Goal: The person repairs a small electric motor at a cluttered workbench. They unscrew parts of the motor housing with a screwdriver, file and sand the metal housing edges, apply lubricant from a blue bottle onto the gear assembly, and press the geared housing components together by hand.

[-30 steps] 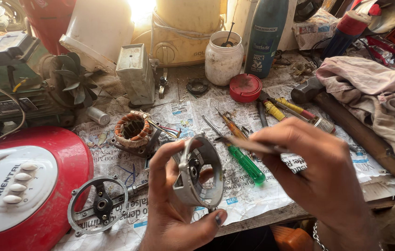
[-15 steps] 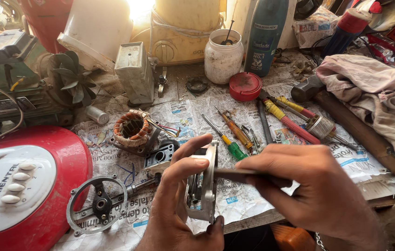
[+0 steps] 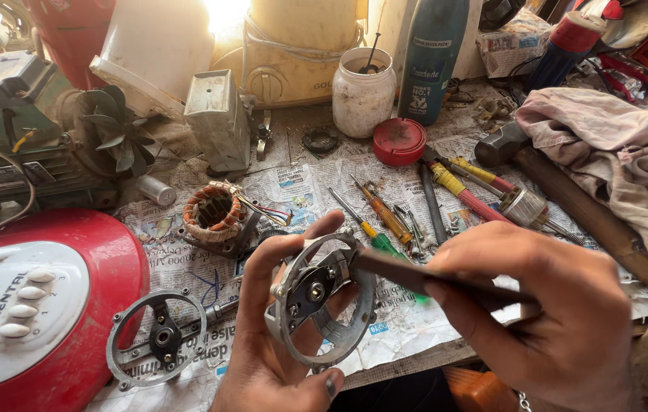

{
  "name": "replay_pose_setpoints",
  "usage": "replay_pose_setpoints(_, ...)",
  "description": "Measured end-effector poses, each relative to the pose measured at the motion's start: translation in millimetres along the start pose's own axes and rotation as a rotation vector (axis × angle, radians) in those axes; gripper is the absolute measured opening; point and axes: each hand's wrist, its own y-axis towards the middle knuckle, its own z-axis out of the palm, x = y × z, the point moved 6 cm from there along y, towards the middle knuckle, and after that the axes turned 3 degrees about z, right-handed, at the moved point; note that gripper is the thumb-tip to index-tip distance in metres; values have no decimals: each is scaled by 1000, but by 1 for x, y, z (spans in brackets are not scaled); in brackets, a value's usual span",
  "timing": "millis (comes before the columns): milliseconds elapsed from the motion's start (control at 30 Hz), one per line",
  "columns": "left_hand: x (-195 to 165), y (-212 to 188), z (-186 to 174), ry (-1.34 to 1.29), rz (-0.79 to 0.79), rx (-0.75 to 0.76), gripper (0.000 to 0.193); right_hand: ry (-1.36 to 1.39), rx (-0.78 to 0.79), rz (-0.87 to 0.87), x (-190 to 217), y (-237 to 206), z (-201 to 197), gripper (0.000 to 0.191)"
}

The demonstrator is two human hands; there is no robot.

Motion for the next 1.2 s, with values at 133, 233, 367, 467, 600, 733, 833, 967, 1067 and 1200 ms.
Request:
replay_pose_setpoints(133, 3, 1, -2, 10, -56, -28, 96, -45, -20, -139, 13, 3, 1, 28)
replay_pose_setpoints(233, 4, 0, -2, 43, -98, -36, 99, -62, -33, -187, 16, 3, 5, 27)
replay_pose_setpoints(367, 5, 1, 0, 26, -161, -32, 102, -113, -5, -232, 20, 1, 13, 27)
replay_pose_setpoints(467, 4, 2, 0, 28, -188, -28, 103, -122, 2, -225, 22, 2, 16, 28)
replay_pose_setpoints(600, 2, -1, 0, 42, -224, -64, 105, -3, 99, -159, 21, 4, 16, 29)
replay_pose_setpoints(733, 5, 1, 2, 2, -234, -9, 106, -19, 61, -115, 18, 3, 11, 27)
replay_pose_setpoints(833, 6, 0, 1, 6, -249, -9, 106, -101, 37, -179, 20, 3, 11, 26)
replay_pose_setpoints(967, 6, 1, -2, -17, -210, -17, 105, -31, 148, -129, 20, 4, 12, 24)
replay_pose_setpoints(1067, 8, -3, -2, -9, -248, -24, 106, -20, 75, -53, 19, 3, 7, 25)
replay_pose_setpoints(1200, 8, -4, 0, -14, -231, -7, 107, 20, 37, -70, 19, 0, -1, 28)
